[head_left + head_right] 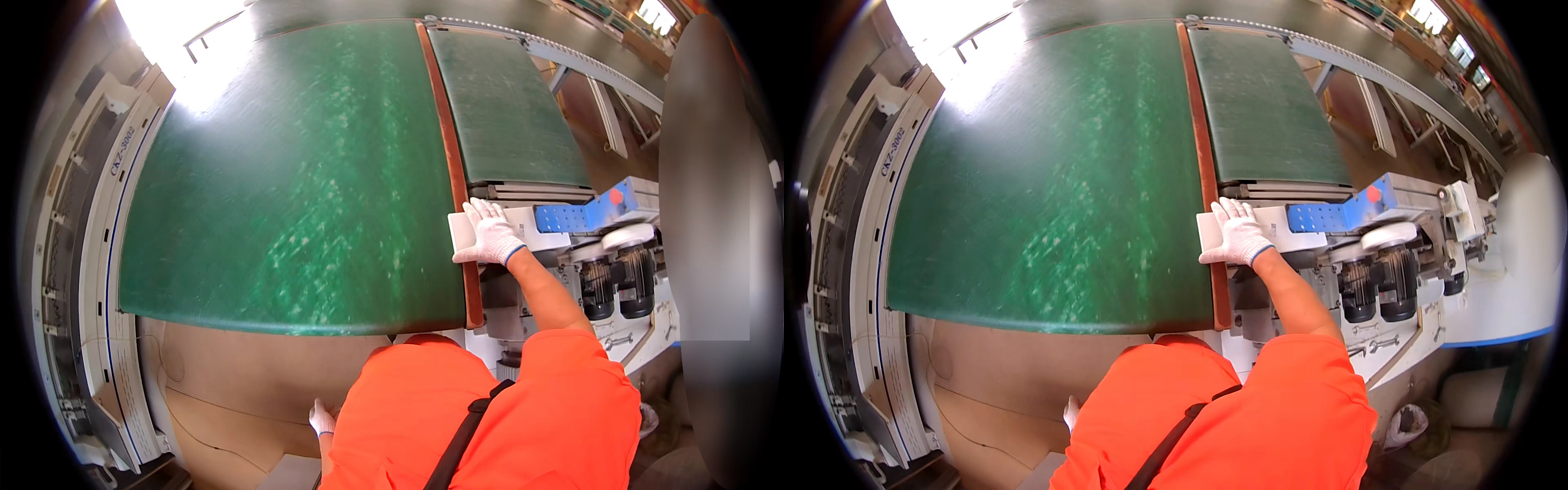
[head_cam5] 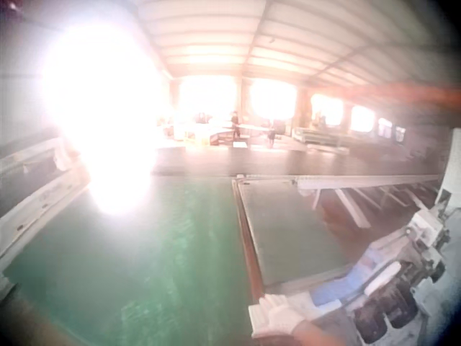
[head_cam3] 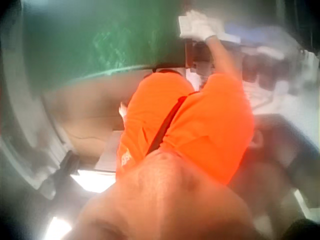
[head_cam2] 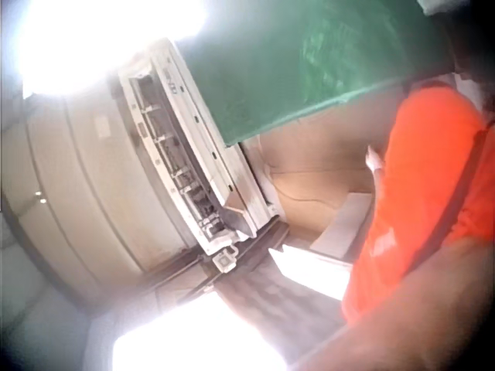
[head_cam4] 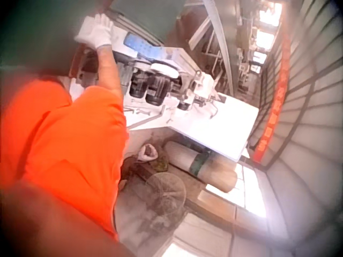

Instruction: The person picks up white wood panels, places them on a conveyor belt, and then feeds them one at a time into a hole-punching or drilling machine while using a nozzle to clear debris.

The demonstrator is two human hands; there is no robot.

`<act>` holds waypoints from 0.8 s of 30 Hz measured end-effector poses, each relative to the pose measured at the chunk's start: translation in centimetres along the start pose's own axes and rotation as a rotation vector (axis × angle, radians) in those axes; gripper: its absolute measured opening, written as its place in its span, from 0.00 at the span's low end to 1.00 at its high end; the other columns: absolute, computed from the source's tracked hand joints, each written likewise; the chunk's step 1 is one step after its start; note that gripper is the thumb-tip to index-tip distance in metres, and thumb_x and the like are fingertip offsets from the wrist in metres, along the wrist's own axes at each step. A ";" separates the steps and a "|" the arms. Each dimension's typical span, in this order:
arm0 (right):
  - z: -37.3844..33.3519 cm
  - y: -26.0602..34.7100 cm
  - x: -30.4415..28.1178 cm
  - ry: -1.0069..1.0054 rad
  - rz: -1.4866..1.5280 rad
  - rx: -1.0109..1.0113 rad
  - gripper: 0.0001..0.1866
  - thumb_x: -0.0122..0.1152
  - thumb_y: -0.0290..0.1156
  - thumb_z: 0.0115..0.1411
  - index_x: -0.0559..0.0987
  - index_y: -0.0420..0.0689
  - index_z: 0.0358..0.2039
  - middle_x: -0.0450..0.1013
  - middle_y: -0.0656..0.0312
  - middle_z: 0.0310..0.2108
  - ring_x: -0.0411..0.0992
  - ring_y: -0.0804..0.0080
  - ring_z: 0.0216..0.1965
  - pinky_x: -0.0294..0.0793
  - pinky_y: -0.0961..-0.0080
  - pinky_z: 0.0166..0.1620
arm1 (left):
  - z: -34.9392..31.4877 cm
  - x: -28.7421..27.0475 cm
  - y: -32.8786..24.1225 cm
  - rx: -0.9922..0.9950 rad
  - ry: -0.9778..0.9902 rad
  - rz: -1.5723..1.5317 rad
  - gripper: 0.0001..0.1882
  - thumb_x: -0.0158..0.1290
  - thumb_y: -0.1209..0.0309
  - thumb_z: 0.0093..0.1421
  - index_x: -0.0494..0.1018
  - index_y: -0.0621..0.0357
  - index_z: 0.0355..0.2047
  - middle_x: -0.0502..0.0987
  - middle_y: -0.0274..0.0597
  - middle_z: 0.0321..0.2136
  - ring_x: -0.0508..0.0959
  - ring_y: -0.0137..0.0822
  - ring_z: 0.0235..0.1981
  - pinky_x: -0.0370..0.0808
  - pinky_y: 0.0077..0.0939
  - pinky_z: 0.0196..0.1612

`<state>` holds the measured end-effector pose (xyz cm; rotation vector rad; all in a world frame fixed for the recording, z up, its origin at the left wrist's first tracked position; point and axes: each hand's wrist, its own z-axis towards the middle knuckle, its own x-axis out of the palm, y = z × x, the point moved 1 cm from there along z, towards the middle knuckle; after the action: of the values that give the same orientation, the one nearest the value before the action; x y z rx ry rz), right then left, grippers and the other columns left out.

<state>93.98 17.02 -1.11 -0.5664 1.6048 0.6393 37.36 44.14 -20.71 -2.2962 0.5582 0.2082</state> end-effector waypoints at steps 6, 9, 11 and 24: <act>-0.3 2.4 5.0 -0.348 0.121 -0.106 0.60 0.61 0.75 0.48 0.67 0.32 0.65 0.61 0.39 0.67 0.53 0.41 0.72 0.42 0.48 0.74 | 1.2 4.0 -4.7 -0.056 0.223 -0.113 0.15 0.51 0.61 0.67 0.70 0.64 0.38 0.77 0.50 0.30 0.77 0.41 0.22 0.76 0.33 0.23; 1.0 9.4 5.4 -0.262 0.187 -0.223 0.58 0.60 0.73 0.52 0.66 0.31 0.65 0.60 0.38 0.68 0.52 0.40 0.72 0.41 0.47 0.75 | 0.8 7.5 -8.1 -0.090 0.528 -0.188 0.20 0.52 0.58 0.68 0.72 0.67 0.42 0.80 0.54 0.36 0.81 0.45 0.28 0.80 0.35 0.29; 1.5 14.2 5.4 -0.208 0.234 -0.269 0.56 0.57 0.71 0.56 0.65 0.31 0.66 0.58 0.37 0.69 0.50 0.38 0.73 0.38 0.46 0.75 | -3.1 10.7 -12.5 -0.032 0.643 -0.175 0.26 0.54 0.51 0.68 0.73 0.68 0.45 0.81 0.57 0.40 0.83 0.48 0.35 0.82 0.40 0.38; -1.0 27.1 5.5 -0.265 0.568 -0.548 0.26 0.62 0.39 0.59 0.73 0.38 0.55 0.67 0.38 0.59 0.61 0.34 0.66 0.56 0.44 0.70 | -7.6 13.9 -17.2 -0.071 0.950 -0.333 0.33 0.59 0.50 0.65 0.67 0.66 0.57 0.78 0.53 0.49 0.80 0.48 0.46 0.79 0.46 0.51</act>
<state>74.04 35.94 -4.22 -0.3866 1.3285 1.5412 57.42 44.81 -8.71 -2.4169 0.5998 -1.0816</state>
